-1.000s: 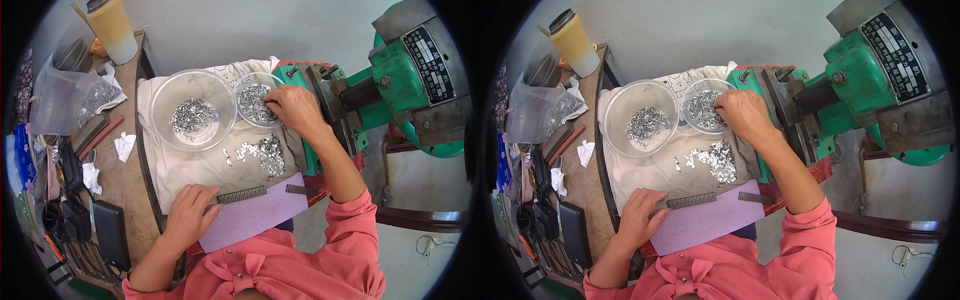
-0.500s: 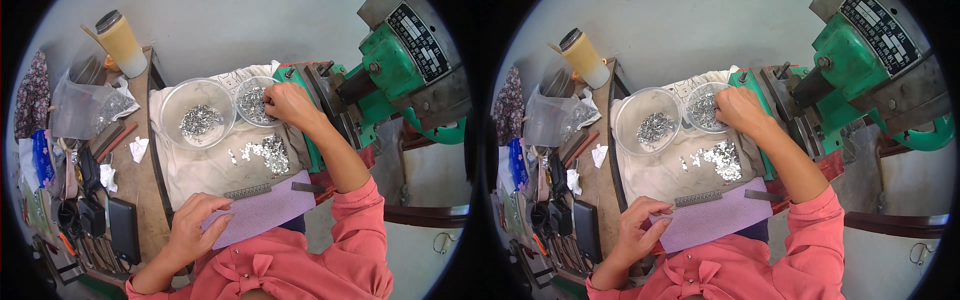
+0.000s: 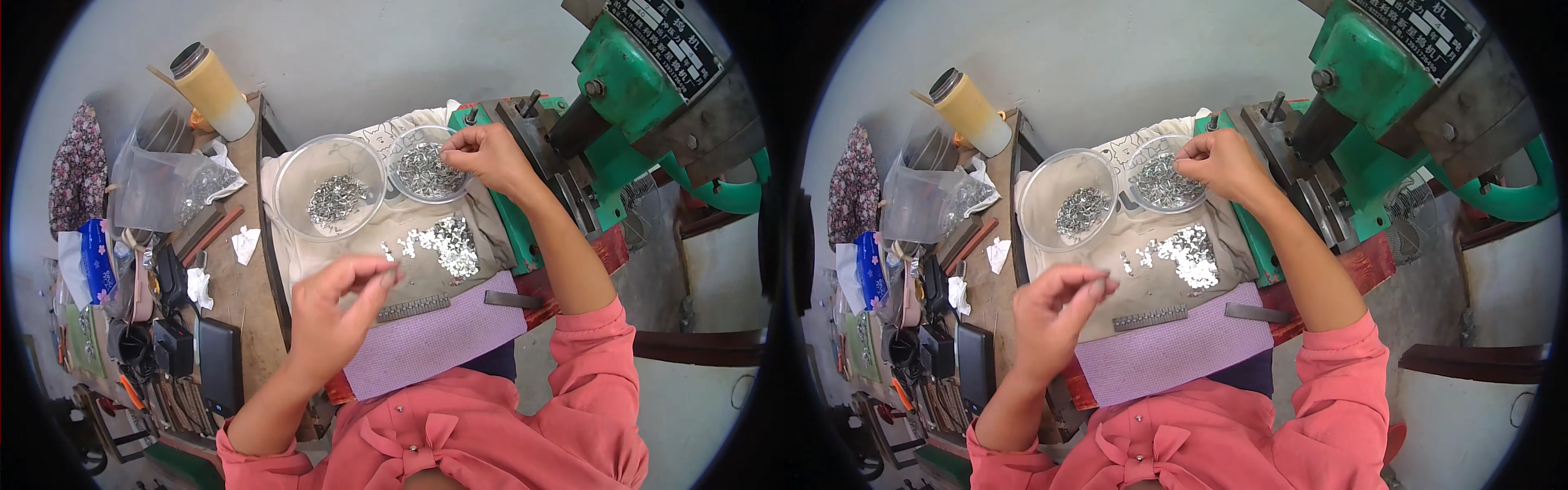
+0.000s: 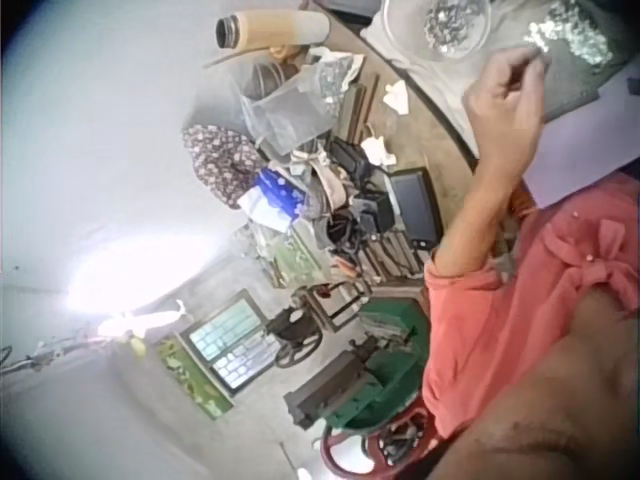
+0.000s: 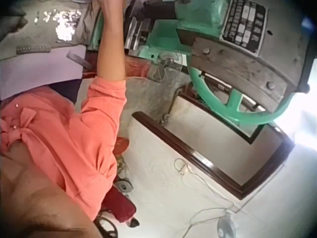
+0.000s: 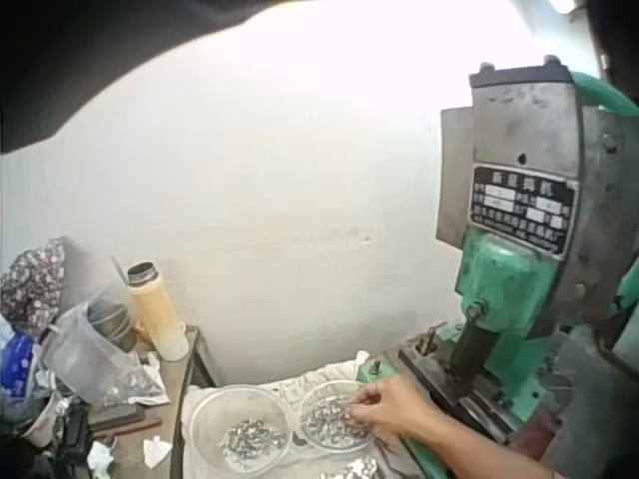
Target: The person arranges small silver metal pieces into a rectangular grid on a purple mat. They then use a metal bar to press the pieces together and place the assembled unit into a green press machine. The person operates the machine lever to press the unit and removes the finished component.
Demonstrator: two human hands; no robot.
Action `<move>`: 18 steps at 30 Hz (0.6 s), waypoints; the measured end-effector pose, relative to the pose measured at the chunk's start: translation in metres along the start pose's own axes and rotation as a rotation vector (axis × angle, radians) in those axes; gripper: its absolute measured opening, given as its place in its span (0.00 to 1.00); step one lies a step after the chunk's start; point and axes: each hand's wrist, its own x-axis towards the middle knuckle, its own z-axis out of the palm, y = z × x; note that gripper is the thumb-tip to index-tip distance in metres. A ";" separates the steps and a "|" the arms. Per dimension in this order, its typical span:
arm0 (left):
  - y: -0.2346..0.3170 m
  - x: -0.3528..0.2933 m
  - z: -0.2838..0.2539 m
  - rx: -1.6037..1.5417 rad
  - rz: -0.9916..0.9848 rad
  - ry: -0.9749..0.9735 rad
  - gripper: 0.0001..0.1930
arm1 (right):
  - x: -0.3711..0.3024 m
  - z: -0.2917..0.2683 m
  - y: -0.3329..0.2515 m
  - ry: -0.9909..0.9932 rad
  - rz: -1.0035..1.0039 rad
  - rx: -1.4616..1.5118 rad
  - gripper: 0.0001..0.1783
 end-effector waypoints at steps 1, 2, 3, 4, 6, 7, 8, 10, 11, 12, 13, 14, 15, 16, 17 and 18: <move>-0.002 0.011 0.004 -0.043 -0.004 0.015 0.06 | -0.003 -0.003 -0.001 -0.007 0.043 0.083 0.11; -0.005 0.022 0.006 -0.002 0.041 0.031 0.07 | -0.005 -0.003 -0.005 -0.021 0.083 0.170 0.11; -0.007 0.034 0.008 0.039 0.088 0.046 0.08 | -0.008 -0.004 -0.009 -0.034 0.121 0.256 0.11; -0.008 0.046 0.011 0.081 0.136 0.061 0.08 | -0.011 -0.004 -0.012 -0.036 0.141 0.327 0.11; -0.011 0.072 0.019 0.193 0.168 0.063 0.10 | -0.016 -0.007 -0.016 -0.030 0.186 0.460 0.09; -0.013 0.084 0.023 0.249 0.185 0.064 0.10 | -0.019 -0.007 -0.018 -0.031 0.206 0.504 0.09; -0.016 0.094 0.028 0.234 0.172 0.067 0.11 | -0.020 -0.005 -0.019 -0.034 0.227 0.550 0.08; -0.021 0.111 0.039 0.205 0.146 0.073 0.12 | -0.022 -0.003 -0.019 -0.053 0.249 0.630 0.07; -0.023 0.118 0.043 0.196 0.123 0.053 0.13 | -0.022 -0.003 -0.017 -0.066 0.254 0.664 0.07; -0.024 0.123 0.046 0.188 0.101 0.034 0.14 | -0.023 -0.003 -0.016 -0.080 0.259 0.697 0.06; -0.024 0.128 0.049 0.181 0.078 0.017 0.15 | -0.023 -0.002 -0.017 -0.081 0.264 0.717 0.06; -0.026 0.130 0.051 0.171 0.077 0.004 0.15 | -0.022 0.001 -0.017 -0.085 0.272 0.739 0.06; -0.027 0.132 0.052 0.162 0.076 -0.007 0.14 | -0.022 0.002 -0.016 -0.090 0.279 0.760 0.06; -0.029 0.134 0.053 0.152 0.074 -0.017 0.14 | -0.021 0.003 -0.014 -0.101 0.282 0.790 0.06; -0.030 0.137 0.054 0.133 0.067 -0.015 0.13 | -0.020 0.003 -0.011 -0.108 0.283 0.820 0.07; -0.031 0.139 0.055 0.114 0.061 -0.012 0.12 | -0.019 0.002 -0.009 -0.116 0.284 0.849 0.07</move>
